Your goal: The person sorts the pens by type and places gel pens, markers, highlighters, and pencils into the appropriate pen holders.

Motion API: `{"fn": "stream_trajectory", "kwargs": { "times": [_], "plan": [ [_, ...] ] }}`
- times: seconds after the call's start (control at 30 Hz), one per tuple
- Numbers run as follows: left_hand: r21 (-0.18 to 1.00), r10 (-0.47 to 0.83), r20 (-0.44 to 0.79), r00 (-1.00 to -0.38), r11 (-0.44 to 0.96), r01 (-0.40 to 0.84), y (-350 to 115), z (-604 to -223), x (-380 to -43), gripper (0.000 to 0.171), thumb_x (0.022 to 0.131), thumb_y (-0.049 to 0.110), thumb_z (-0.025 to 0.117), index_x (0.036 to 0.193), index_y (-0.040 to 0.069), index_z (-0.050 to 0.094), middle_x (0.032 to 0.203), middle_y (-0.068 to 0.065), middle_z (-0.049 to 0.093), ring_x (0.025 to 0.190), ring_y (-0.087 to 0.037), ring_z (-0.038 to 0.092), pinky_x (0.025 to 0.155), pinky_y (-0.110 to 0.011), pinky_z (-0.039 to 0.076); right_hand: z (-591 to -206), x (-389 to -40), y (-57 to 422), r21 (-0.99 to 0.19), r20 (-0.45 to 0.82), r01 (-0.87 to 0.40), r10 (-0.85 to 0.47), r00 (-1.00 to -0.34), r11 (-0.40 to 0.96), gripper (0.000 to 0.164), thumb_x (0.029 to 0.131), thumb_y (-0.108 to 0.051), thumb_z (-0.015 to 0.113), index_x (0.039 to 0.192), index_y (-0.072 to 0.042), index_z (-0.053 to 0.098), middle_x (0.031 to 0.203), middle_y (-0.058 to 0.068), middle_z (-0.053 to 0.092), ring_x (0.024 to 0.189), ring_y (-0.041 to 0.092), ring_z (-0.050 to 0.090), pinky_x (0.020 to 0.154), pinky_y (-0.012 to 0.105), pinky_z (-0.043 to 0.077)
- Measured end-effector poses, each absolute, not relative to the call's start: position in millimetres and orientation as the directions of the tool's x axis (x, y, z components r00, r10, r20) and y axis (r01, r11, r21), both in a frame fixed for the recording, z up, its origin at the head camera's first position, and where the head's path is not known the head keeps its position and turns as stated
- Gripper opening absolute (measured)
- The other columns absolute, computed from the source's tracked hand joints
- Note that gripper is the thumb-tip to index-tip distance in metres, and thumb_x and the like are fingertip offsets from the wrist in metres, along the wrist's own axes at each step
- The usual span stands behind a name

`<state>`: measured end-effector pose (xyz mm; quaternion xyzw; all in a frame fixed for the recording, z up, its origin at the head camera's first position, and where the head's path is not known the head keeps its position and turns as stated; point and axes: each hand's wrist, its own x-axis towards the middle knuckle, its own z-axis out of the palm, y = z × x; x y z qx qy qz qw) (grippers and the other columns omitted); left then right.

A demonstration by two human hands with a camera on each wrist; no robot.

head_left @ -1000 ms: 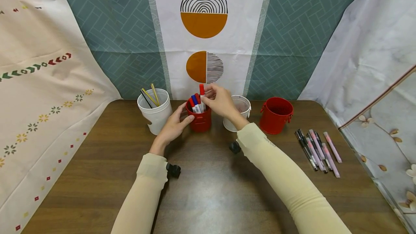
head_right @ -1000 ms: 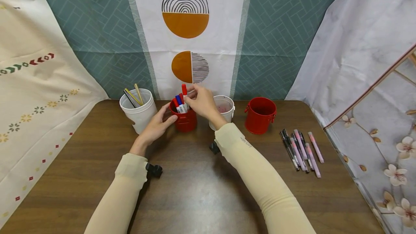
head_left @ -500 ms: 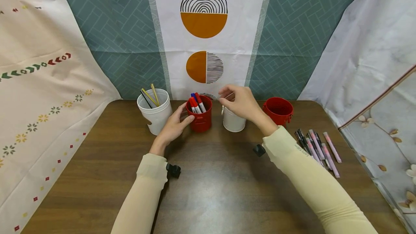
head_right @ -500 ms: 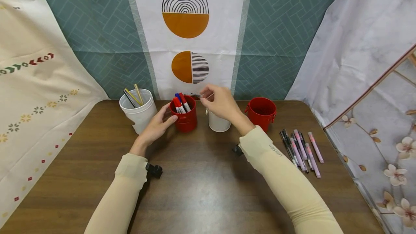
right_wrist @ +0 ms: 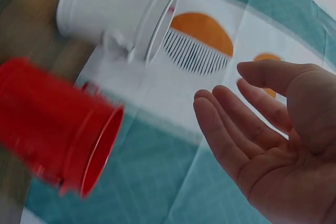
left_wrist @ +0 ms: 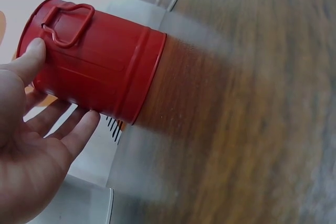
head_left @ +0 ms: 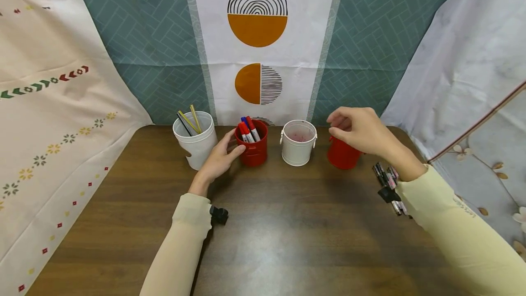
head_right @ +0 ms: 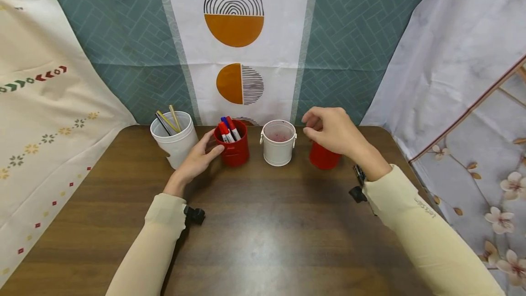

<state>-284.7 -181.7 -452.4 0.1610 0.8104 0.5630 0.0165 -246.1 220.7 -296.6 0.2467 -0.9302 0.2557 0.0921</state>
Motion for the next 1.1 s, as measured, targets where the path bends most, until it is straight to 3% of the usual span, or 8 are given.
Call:
{"fn": "stream_trajectory", "kwargs": {
  "times": [0.17,0.43,0.6,0.93,1.1],
  "plan": [
    [0.917,0.282,0.154,-0.947,0.317,0.244,-182,-451,-284,0.071,0.108,0.029,0.064,0.169,0.018,0.028,0.166,-0.012,0.041,0.151,-0.036,0.044,0.123,-0.055,0.037,-301,-235,255,-0.38,0.263,-0.459,-0.382,-0.886,0.803,0.017,0.099,-0.015,0.073,0.115,-0.007,0.074,0.096,0.004,0.078,0.079,0.017,0.073,0.072,0.034,0.056],
    [0.92,0.281,0.143,-0.949,0.317,0.232,-182,-451,-284,0.072,0.108,0.03,0.064,0.169,0.019,0.027,0.167,-0.013,0.04,0.152,-0.036,0.042,0.124,-0.055,0.036,-333,-222,300,-0.297,0.163,-0.406,-0.373,-0.913,0.864,0.018,0.096,-0.014,0.078,0.11,-0.004,0.074,0.092,0.001,0.078,0.079,0.017,0.072,0.074,0.043,0.059],
    [0.919,0.281,0.14,-0.95,0.32,0.23,-182,-450,-284,0.071,0.108,0.031,0.063,0.169,0.019,0.027,0.167,-0.013,0.04,0.151,-0.036,0.042,0.124,-0.054,0.036,-356,-220,325,-0.237,0.093,-0.383,-0.372,-0.924,0.893,0.022,0.092,-0.012,0.081,0.106,0.002,0.073,0.087,0.006,0.078,0.077,0.026,0.073,0.071,0.051,0.061],
    [0.916,0.28,0.147,-0.949,0.322,0.237,-183,-451,-284,0.072,0.108,0.031,0.063,0.169,0.019,0.027,0.168,-0.013,0.039,0.151,-0.037,0.042,0.124,-0.055,0.035,-391,-214,346,-0.163,-0.035,-0.279,-0.288,-0.957,0.946,0.017,0.086,-0.016,0.083,0.091,-0.004,0.072,0.074,0.003,0.065,0.069,0.029,0.062,0.061,0.054,0.053],
    [0.921,0.282,0.144,-0.949,0.312,0.233,-182,-450,-284,0.071,0.108,0.03,0.063,0.169,0.019,0.028,0.167,-0.013,0.04,0.151,-0.036,0.043,0.124,-0.055,0.036,-400,-211,347,-0.17,-0.096,-0.242,-0.261,-0.961,0.955,0.019,0.086,-0.017,0.083,0.089,-0.002,0.072,0.079,0.011,0.068,0.072,0.033,0.064,0.065,0.056,0.054]
  ]
}}
